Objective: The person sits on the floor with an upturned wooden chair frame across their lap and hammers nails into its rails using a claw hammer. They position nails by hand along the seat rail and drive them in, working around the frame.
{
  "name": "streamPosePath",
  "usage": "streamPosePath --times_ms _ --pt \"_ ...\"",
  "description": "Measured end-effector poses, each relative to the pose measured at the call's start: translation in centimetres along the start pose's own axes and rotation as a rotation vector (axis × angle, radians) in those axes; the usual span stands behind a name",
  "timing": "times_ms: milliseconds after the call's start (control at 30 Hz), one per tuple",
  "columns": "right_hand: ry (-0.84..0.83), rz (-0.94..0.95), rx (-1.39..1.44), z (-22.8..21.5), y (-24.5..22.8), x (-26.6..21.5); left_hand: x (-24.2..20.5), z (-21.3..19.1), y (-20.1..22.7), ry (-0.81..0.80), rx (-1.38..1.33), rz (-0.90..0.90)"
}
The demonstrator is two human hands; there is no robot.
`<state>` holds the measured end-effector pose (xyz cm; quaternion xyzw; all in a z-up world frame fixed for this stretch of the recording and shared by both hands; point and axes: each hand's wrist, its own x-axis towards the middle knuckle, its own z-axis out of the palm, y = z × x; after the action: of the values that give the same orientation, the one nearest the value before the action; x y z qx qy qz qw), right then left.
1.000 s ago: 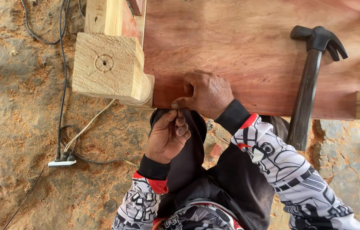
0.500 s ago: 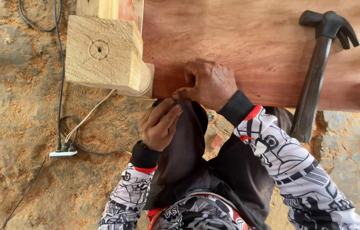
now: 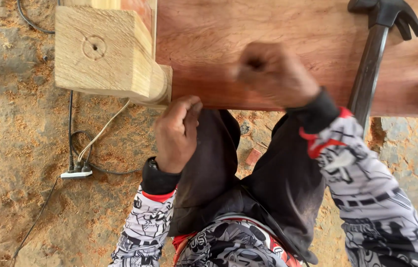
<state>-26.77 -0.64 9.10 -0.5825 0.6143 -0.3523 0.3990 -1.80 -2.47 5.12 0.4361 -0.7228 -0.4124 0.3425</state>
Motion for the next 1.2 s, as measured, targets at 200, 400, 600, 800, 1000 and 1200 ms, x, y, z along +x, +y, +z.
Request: streamPosePath --times_ms 200,400,600,800,1000,1200 --pt "0.715 0.011 -0.080 -10.4 5.2 -10.5 0.4 0.4 -1.3 0.076 0.023 0.226" --pt "0.913 0.101 0.100 -13.1 13.5 -15.6 0.5 0.5 -1.3 0.086 0.044 0.268" --pt "0.899 -0.043 0.027 -11.9 15.6 -15.6 0.7 0.4 -1.0 0.081 0.066 0.274" --pt "0.922 -0.074 -0.015 -11.3 16.0 -15.9 0.7 0.7 -2.3 0.060 0.005 0.245" --pt "0.951 -0.050 -0.071 -11.6 17.0 -15.6 0.8 0.3 -1.1 0.066 0.063 0.255" --pt "0.969 -0.017 -0.093 -10.9 14.9 -15.3 1.0 0.3 -0.2 0.091 0.161 0.263"
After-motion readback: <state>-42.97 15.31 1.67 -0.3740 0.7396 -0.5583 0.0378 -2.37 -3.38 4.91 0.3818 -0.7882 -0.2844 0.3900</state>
